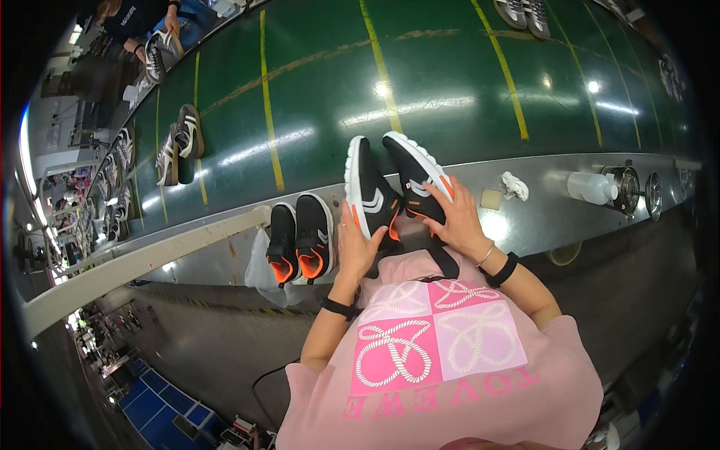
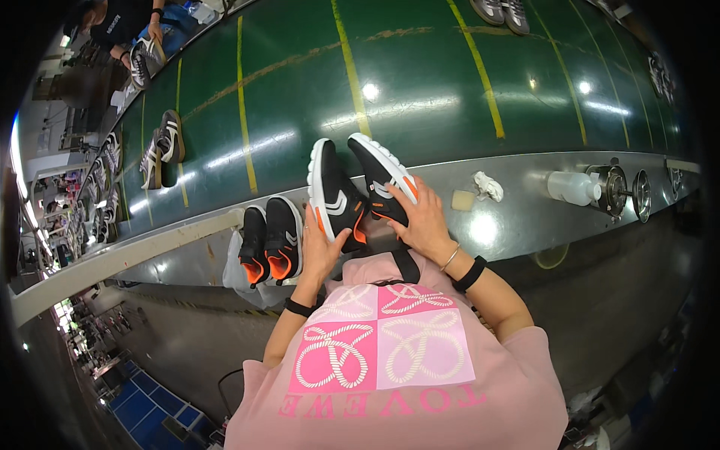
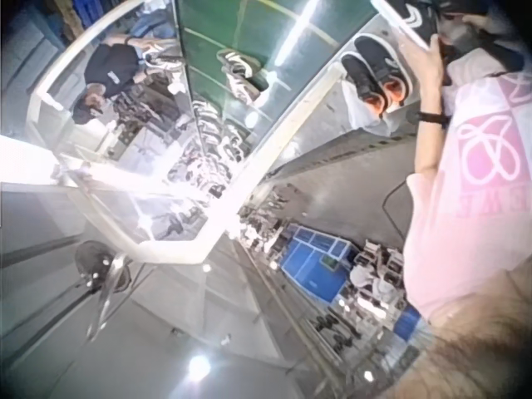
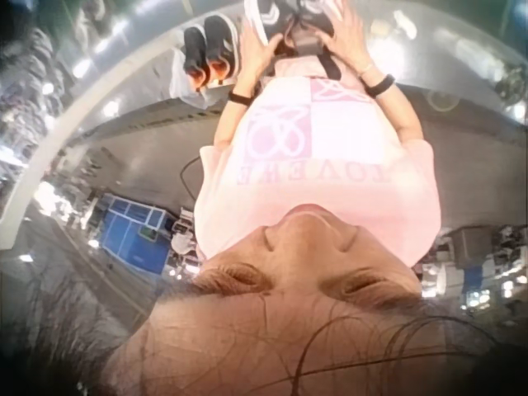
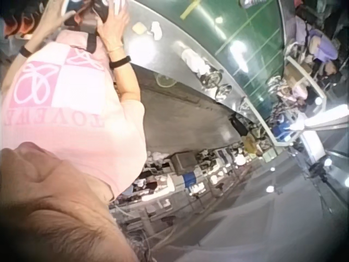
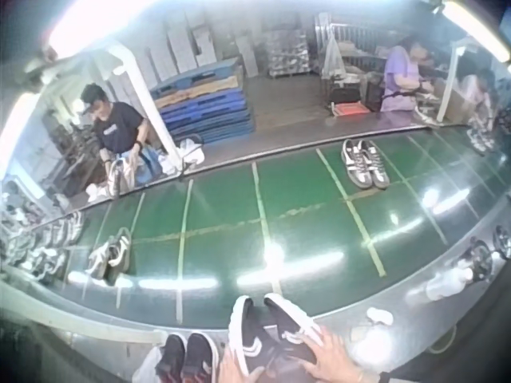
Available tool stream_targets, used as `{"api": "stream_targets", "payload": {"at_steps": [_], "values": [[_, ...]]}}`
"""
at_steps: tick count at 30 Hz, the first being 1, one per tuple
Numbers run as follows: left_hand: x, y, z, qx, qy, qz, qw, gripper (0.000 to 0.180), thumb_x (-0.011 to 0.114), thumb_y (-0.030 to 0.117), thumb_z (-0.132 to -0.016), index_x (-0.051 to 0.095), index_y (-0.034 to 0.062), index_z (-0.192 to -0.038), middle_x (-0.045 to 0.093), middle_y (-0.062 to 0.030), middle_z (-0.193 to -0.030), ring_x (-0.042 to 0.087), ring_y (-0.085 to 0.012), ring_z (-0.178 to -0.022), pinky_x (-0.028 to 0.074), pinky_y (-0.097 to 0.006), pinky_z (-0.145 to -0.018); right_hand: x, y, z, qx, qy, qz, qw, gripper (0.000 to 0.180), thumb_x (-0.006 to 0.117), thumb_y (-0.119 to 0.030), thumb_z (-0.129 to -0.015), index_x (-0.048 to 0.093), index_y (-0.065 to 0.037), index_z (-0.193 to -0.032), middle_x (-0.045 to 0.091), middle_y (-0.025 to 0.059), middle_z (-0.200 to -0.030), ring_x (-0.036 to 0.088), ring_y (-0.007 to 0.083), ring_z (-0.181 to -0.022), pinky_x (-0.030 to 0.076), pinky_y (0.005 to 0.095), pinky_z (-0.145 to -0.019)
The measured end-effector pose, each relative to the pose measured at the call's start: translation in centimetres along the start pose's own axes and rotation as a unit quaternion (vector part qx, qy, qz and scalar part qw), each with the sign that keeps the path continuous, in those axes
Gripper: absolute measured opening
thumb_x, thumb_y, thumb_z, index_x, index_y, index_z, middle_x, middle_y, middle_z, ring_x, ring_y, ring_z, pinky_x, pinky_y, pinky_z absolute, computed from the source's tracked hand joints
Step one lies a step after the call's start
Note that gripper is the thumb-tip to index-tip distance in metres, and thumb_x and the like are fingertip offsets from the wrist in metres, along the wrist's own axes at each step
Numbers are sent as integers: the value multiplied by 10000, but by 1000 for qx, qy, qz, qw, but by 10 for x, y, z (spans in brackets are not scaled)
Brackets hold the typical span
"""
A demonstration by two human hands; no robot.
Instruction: Inspecting, cleaning, and moving shoes along a production line in a factory setting.
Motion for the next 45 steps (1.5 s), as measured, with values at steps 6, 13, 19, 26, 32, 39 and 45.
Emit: {"api": "stream_targets", "payload": {"at_steps": [6,13,19,26,32,39,45], "values": [[1,-51,-9,-72,13,179,981,569,600,264,-947,412,-17,-1404,630,-225,-1173,645,-291,-1017,497,-363,-872,-6,27,-10,94,-4,-169,981,577,649,-198,-888,402,-78,-1395,575,236,-1234,556,398,-1135,441,433,-966],[-6,-45,-19,-59,38,106,992,529,592,255,-965,426,-12,-1391,579,-173,-1189,608,-211,-987,498,-328,-820,9,47,-15,97,6,-163,982,506,630,-228,-911,455,-56,-1354,573,225,-1240,562,400,-1115,447,422,-956],[-1,13,-1,92,91,-28,991,958,811,247,-734,249,59,-1486,306,-300,-1407,333,-469,-1275,318,-502,-1053,29,66,-16,119,7,-200,972,599,672,-298,-892,452,-24,-1378,574,204,-1250,556,337,-1143,441,387,-976],[-1,6,-8,52,57,-12,997,952,754,126,-620,331,184,-1471,269,-377,-1380,382,-524,-1236,355,-499,-1045,35,82,-19,251,-97,-450,851,686,724,-245,-874,400,-55,-1448,548,126,-1322,535,181,-1185,439,312,-986],[-38,-20,-5,-19,94,25,995,686,535,-51,-697,463,47,-1373,422,-236,-1366,426,-424,-1243,373,-445,-1041,40,76,-13,281,-94,-661,690,671,708,-137,-881,379,-23,-1454,546,98,-1344,554,164,-1175,461,309,-987],[-51,59,11,181,153,54,970,502,521,-85,-688,623,32,-1165,587,-168,-1108,540,-349,-1045,446,-416,-918,32,48,-19,226,-117,-726,639,681,665,-96,-902,316,-31,-1484,497,89,-1391,513,161,-1229,434,310,-1032],[-27,76,5,8,-109,361,926,144,595,73,-925,681,-22,-989,702,-79,-822,662,-140,-796,506,-259,-724,21,30,-23,202,-78,-737,640,744,678,-99,-892,259,-43,-1504,439,104,-1428,461,182,-1282,388,321,-1074]]}}
Point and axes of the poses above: each hand's wrist, its own z-axis away from the middle knuckle, its own x-axis out of the palm, y = z × x, the point moved 6 cm from there along -z, towards the middle knuckle
